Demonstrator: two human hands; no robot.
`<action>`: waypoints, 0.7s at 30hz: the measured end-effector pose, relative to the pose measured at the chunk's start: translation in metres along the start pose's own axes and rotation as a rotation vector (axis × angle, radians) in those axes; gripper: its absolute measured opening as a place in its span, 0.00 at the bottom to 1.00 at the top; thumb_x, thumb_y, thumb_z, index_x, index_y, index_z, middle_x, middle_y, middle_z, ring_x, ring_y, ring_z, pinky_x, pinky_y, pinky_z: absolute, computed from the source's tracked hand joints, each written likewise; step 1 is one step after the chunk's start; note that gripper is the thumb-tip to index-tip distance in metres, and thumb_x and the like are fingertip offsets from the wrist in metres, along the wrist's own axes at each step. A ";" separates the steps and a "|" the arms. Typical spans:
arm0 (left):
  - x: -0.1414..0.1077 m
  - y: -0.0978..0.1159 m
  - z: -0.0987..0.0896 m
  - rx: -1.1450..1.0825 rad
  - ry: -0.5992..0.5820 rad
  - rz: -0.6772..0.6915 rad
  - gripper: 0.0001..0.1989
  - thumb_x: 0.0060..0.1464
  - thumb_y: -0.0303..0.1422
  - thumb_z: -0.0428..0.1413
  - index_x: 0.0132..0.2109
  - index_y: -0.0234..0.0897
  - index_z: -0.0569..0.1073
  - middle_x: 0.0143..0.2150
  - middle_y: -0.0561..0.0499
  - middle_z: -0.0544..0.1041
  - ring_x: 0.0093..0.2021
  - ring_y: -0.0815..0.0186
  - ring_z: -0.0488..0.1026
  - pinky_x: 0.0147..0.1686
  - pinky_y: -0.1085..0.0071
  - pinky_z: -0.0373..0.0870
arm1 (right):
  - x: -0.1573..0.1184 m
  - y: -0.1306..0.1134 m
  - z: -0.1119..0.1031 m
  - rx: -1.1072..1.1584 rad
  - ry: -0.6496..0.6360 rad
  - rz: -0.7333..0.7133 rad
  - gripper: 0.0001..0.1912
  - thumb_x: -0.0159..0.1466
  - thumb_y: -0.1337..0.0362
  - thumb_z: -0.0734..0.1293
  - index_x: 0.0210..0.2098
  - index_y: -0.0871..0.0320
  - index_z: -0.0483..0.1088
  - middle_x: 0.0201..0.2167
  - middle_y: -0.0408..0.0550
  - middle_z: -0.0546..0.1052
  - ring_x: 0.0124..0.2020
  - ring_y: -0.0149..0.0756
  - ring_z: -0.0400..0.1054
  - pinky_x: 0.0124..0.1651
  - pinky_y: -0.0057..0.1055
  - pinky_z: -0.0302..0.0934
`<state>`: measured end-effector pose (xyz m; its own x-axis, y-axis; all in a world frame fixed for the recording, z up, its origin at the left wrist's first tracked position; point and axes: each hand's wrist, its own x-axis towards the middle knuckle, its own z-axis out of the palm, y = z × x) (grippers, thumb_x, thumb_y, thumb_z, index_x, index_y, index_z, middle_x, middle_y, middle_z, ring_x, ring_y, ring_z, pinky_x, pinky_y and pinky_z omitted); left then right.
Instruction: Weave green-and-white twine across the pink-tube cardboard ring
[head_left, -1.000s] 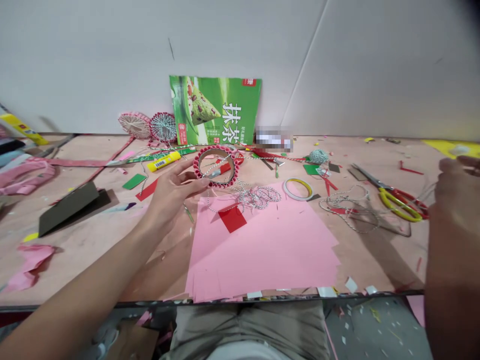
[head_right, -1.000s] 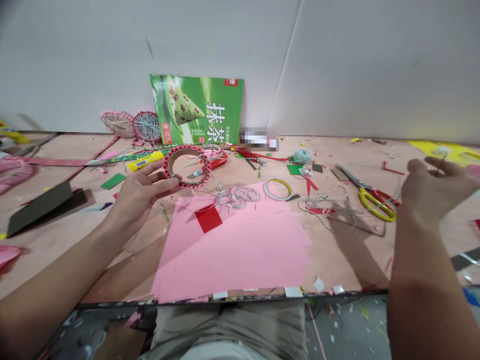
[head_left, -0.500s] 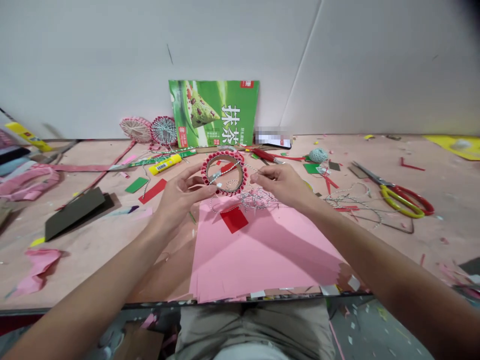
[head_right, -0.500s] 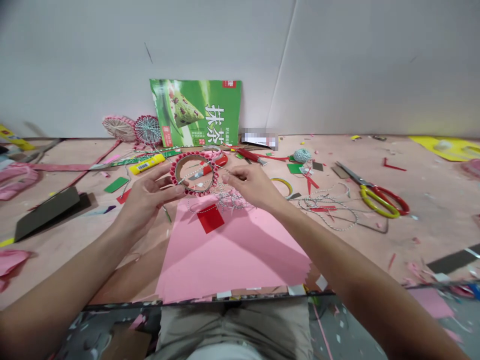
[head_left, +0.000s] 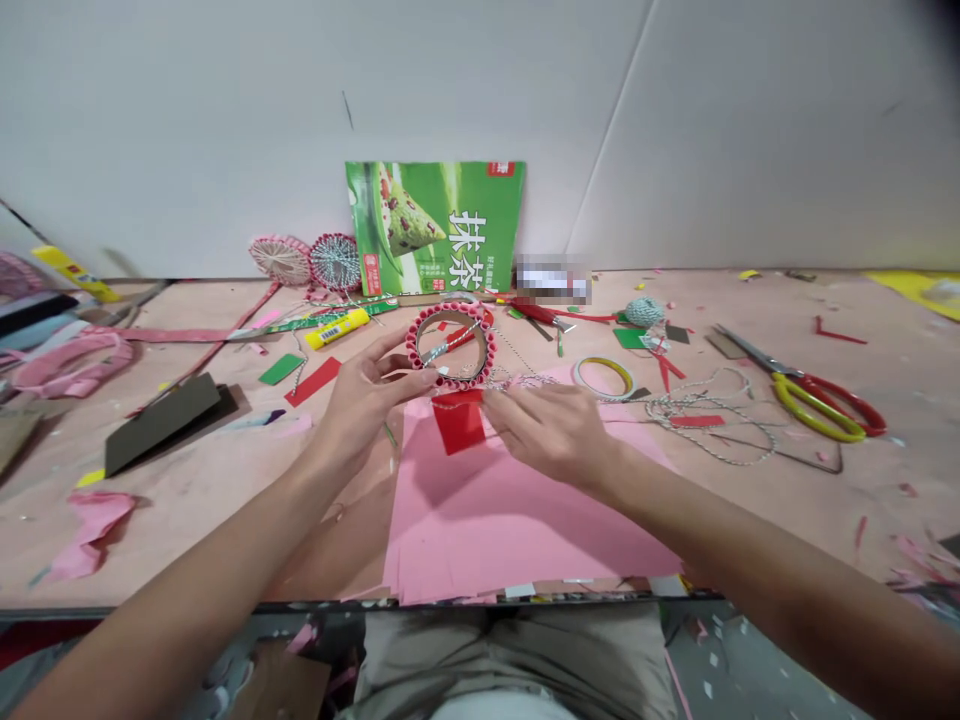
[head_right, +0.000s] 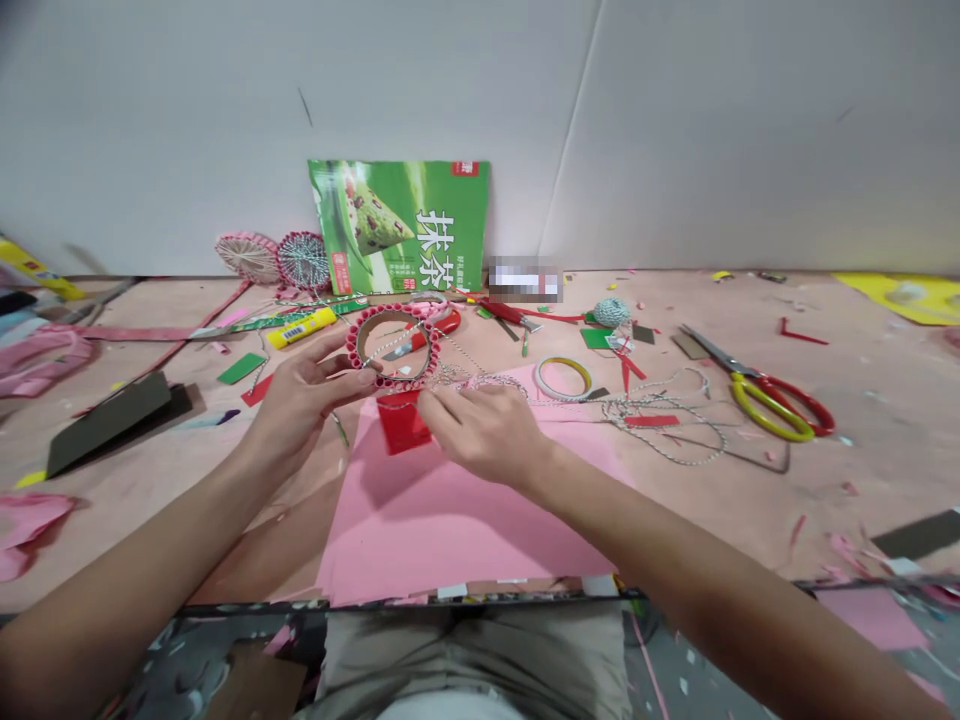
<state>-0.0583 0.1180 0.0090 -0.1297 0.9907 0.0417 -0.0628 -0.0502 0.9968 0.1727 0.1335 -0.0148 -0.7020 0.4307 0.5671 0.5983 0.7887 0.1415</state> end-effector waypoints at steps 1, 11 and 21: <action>0.000 0.000 0.000 -0.014 0.001 -0.006 0.34 0.45 0.34 0.74 0.60 0.38 0.76 0.44 0.48 0.83 0.43 0.61 0.80 0.46 0.63 0.77 | -0.003 0.002 0.000 -0.013 0.104 -0.019 0.12 0.71 0.70 0.63 0.37 0.57 0.78 0.23 0.45 0.77 0.22 0.29 0.63 0.26 0.32 0.48; 0.000 0.001 -0.001 -0.097 0.064 -0.035 0.34 0.44 0.30 0.74 0.59 0.37 0.76 0.37 0.51 0.82 0.40 0.62 0.81 0.47 0.62 0.79 | -0.020 0.029 -0.033 0.092 0.330 0.255 0.05 0.66 0.61 0.70 0.35 0.51 0.79 0.13 0.40 0.63 0.16 0.30 0.53 0.22 0.33 0.50; 0.001 0.000 -0.003 -0.071 0.011 -0.044 0.32 0.47 0.33 0.73 0.59 0.38 0.77 0.44 0.47 0.83 0.41 0.62 0.81 0.49 0.63 0.77 | -0.014 0.087 -0.050 -0.167 0.409 0.829 0.16 0.68 0.50 0.65 0.40 0.54 0.80 0.24 0.52 0.75 0.28 0.43 0.69 0.39 0.43 0.63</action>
<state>-0.0615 0.1181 0.0089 -0.1359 0.9907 -0.0030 -0.1387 -0.0161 0.9902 0.2541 0.1742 0.0303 0.1444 0.6144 0.7757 0.9167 0.2121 -0.3386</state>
